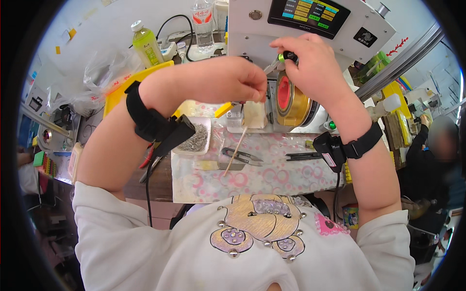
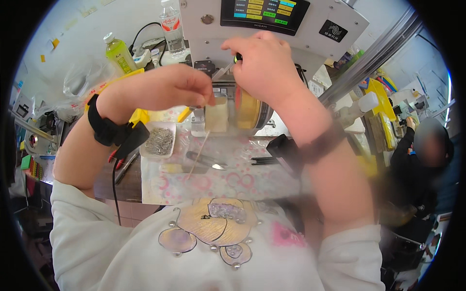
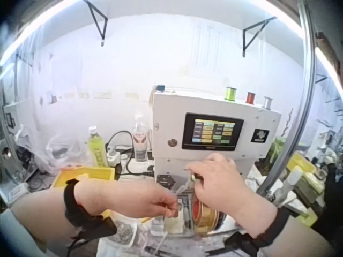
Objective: Assembling and bonding small metal components using a specialized winding machine and manual tools.
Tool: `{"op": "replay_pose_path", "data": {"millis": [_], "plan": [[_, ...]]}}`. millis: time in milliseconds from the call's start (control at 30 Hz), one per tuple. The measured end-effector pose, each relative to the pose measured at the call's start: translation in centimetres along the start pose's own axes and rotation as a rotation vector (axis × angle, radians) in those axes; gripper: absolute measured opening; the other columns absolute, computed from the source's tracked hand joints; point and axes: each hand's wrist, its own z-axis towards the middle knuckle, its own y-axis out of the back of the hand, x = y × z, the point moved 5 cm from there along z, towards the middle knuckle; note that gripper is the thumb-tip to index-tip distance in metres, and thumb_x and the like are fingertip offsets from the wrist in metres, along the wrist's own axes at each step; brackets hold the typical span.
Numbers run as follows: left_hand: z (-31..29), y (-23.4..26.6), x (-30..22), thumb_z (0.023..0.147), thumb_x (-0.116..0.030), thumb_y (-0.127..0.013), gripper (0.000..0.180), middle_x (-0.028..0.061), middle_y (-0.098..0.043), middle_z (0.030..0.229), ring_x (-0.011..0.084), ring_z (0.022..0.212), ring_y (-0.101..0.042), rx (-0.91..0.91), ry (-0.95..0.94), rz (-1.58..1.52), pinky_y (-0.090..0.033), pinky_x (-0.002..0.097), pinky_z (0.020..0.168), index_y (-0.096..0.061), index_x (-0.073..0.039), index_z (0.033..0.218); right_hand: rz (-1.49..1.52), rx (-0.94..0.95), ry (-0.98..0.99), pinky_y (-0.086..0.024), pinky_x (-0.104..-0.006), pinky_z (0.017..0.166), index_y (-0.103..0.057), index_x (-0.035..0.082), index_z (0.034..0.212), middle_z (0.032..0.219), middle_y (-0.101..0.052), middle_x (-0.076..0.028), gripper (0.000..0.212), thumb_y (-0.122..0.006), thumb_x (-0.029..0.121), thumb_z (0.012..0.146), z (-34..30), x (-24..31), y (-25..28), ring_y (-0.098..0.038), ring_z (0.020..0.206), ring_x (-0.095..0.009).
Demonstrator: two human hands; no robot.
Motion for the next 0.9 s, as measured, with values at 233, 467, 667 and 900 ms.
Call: {"op": "replay_pose_path", "data": {"millis": [233,467,667,900], "plan": [[-3.3,-4.8,-0.6,0.078,-0.004,-0.056,0.008,0.0118,-0.057,0.085,0.0333,0.083,-0.056,-0.296,-0.094,0.511,-0.046,0.0394,0.071,-0.056,-0.002,0.086,0.005,-0.159,0.077,-0.043,-0.0416,0.086,-0.064,0.016,0.108,0.094,-0.065,-0.003,0.037,-0.056,0.008,0.073,-0.4,0.5,0.7,-0.053,0.102,-0.028],[-7.1,-9.3,-1.7,0.070,-0.002,-0.059,0.009,0.0124,-0.055,0.080,0.0325,0.079,-0.056,-0.413,-0.164,0.447,-0.046,0.0414,0.068,-0.053,-0.003,0.078,0.396,-0.153,0.005,-0.045,-0.0379,0.077,-0.057,0.005,0.106,0.095,-0.063,-0.009,0.025,-0.056,0.011,0.082,-6.7,6.5,2.5,-0.057,0.091,-0.026],[-7.3,-11.4,-2.4,0.072,-0.003,-0.058,0.007,0.0114,-0.056,0.079,0.0319,0.077,-0.056,-0.406,-0.300,0.332,-0.045,0.0407,0.069,-0.055,-0.004,0.079,1.348,0.554,-0.675,-0.047,-0.0315,0.078,-0.047,0.005,0.113,0.098,-0.061,-0.011,0.022,-0.046,0.018,0.096,-11.0,6.5,-6.3,-0.057,0.086,-0.016],[-4.5,-12.4,-0.2,0.076,-0.009,-0.059,0.004,0.0132,-0.057,0.077,0.0331,0.079,-0.055,-0.394,-0.182,0.367,-0.044,0.0431,0.068,-0.058,-0.005,0.075,2.066,0.216,-0.887,-0.048,-0.0323,0.080,-0.048,0.005,0.102,0.074,-0.049,-0.002,0.015,-0.041,0.018,0.098,-9.1,7.3,-10.3,-0.049,0.070,-0.013]]}}
